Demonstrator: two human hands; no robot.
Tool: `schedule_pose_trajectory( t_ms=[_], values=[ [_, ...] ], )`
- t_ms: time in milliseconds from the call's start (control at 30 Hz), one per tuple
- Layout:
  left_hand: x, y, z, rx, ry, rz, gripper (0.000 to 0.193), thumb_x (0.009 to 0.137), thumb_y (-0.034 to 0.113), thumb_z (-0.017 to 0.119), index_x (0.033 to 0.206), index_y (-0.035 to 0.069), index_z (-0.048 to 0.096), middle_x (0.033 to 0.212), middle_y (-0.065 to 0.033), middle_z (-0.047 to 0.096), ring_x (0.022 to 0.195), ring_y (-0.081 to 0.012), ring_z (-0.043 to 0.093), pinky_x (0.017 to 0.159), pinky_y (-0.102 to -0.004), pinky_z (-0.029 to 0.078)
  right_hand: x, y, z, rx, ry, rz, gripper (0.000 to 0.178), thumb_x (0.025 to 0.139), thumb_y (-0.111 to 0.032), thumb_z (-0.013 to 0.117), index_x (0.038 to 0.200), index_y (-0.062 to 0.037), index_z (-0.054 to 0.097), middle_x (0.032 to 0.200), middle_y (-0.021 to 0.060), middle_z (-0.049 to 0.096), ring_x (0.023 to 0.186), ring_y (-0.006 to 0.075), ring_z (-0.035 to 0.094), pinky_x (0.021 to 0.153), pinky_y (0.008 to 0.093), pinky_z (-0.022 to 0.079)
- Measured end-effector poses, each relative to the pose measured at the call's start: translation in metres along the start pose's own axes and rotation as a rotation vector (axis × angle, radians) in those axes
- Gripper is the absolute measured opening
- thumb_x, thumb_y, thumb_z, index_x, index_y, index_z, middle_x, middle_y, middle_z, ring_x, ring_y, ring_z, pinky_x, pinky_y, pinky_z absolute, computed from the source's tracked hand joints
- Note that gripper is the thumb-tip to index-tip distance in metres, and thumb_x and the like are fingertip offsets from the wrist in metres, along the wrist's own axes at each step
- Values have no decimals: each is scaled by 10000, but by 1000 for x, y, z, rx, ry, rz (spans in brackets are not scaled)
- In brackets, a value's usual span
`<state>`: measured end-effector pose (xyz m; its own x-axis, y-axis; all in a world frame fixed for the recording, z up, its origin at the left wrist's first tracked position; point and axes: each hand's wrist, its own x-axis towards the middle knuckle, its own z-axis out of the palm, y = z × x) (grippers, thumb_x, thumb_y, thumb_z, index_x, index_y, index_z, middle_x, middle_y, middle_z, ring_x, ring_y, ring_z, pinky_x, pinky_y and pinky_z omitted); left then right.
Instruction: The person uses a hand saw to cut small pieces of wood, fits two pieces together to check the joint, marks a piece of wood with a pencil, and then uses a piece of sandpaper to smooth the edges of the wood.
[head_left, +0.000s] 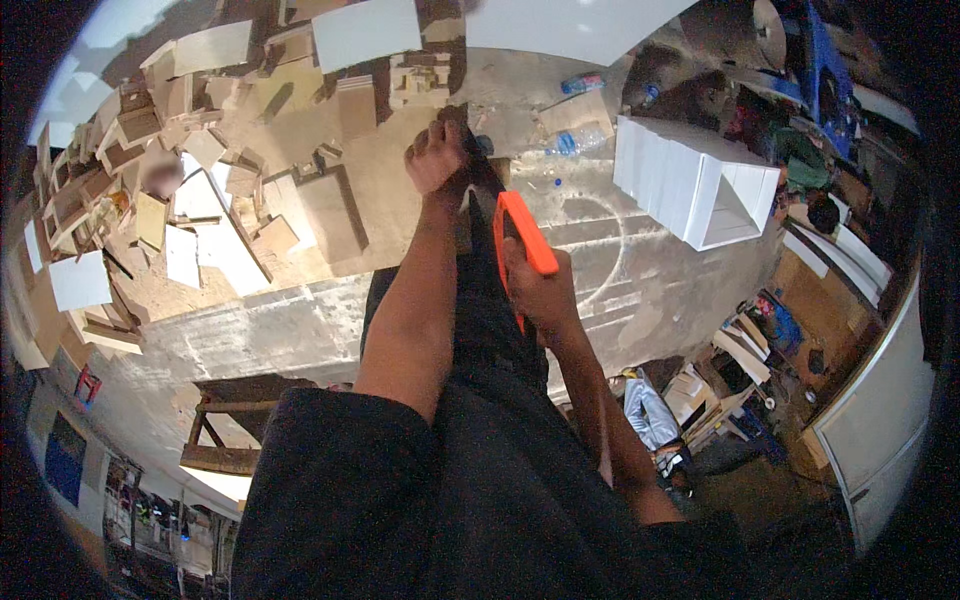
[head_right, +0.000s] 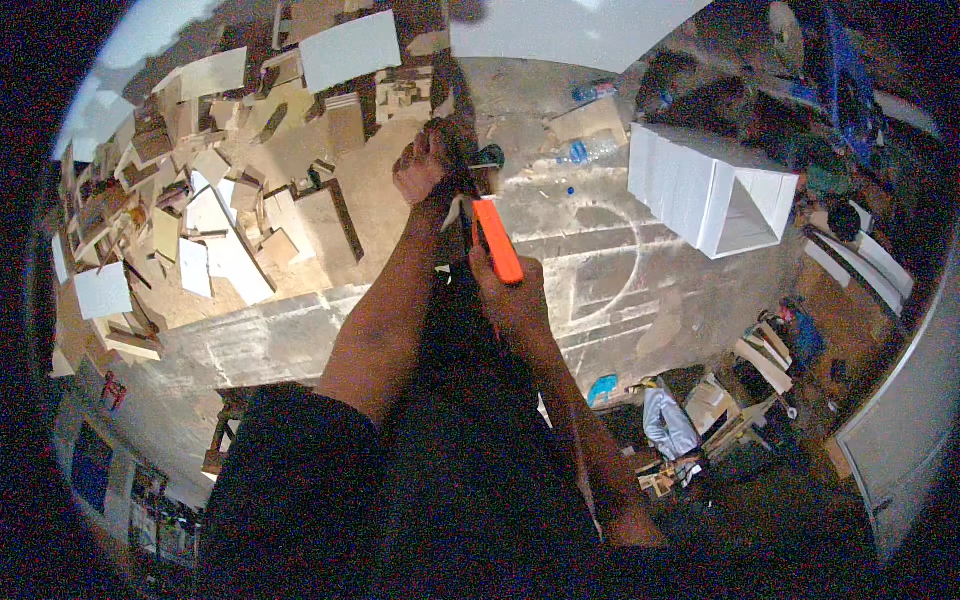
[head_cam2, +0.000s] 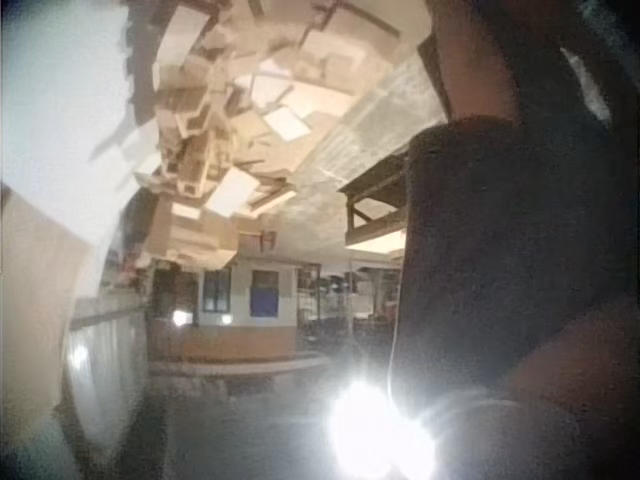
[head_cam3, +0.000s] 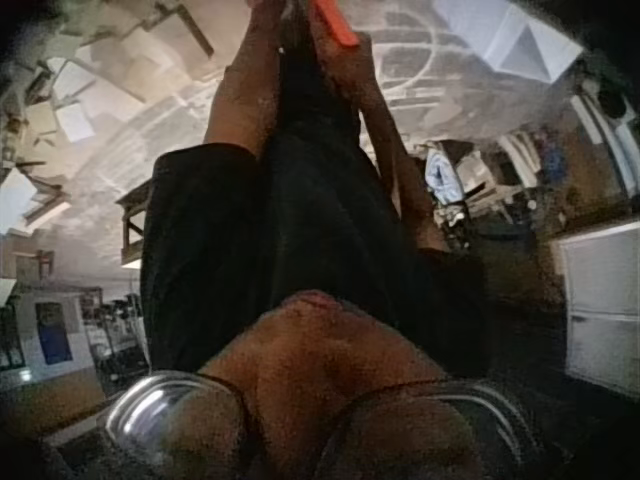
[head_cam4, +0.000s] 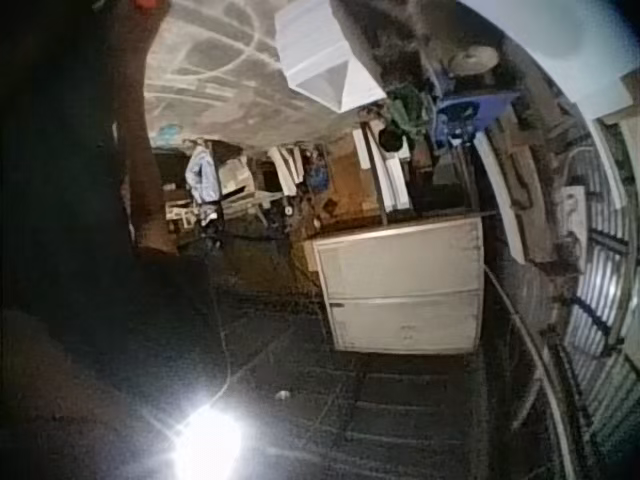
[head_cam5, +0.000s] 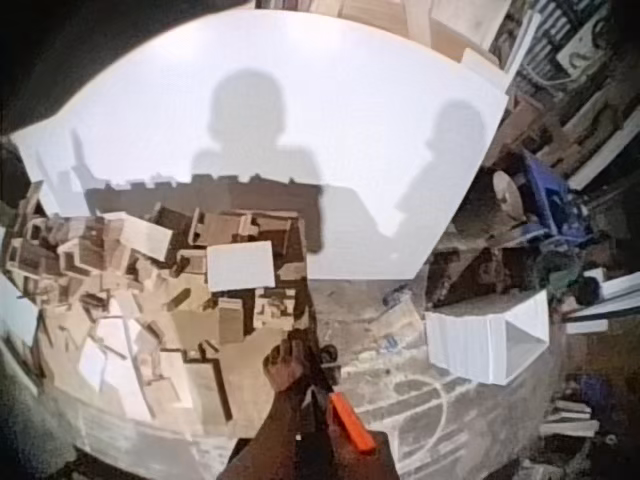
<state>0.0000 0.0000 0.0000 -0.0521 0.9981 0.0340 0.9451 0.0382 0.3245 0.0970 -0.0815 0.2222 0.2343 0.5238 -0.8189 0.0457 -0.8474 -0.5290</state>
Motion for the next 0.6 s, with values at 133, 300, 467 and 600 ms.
schedule_pose_trajectory(
  t_ms=[133, 300, 467, 600],
  values=[
    [-26, 8, -11, -47, 45, 0, 236, 752, 252, 625, 962, 153, 585, 928, -43, 610, 858, -247, 632, 716, -440, 503, -24, 2, -6, -90, 21, 30, 393, 928, -309, 639, 684, -16, 547, 584, -26, 498, 550, 68, 429, 485, 290, 359],
    [-12, 13, -3, -44, 49, 21, 165, 789, 257, 607, 919, 157, 598, 906, -22, 599, 834, -228, 628, 686, -424, 507, -14, -26, -1, -43, 36, 143, 389, 938, -307, 627, 689, -18, 548, 558, -22, 507, 506, 68, 445, 455, 287, 347],
    [-13, 7, -2, 25, 56, 30, 176, 779, 251, 618, 929, 159, 612, 871, -17, 599, 804, -219, 631, 637, -401, 515, -50, -27, -10, 7, 41, 71, 300, 939, -312, 624, 755, -88, 549, 553, -55, 436, 425, 51, 404, 377, 236, 302],
    [-8, 9, -9, 19, 105, 51, 199, 771, 252, 627, 943, 153, 620, 827, 2, 597, 756, -217, 637, 631, -399, 521, -15, -13, -8, -12, 37, 57, 279, 935, -302, 632, 774, -84, 569, 574, -61, 448, 444, 44, 407, 384, 234, 303]
  ],
)
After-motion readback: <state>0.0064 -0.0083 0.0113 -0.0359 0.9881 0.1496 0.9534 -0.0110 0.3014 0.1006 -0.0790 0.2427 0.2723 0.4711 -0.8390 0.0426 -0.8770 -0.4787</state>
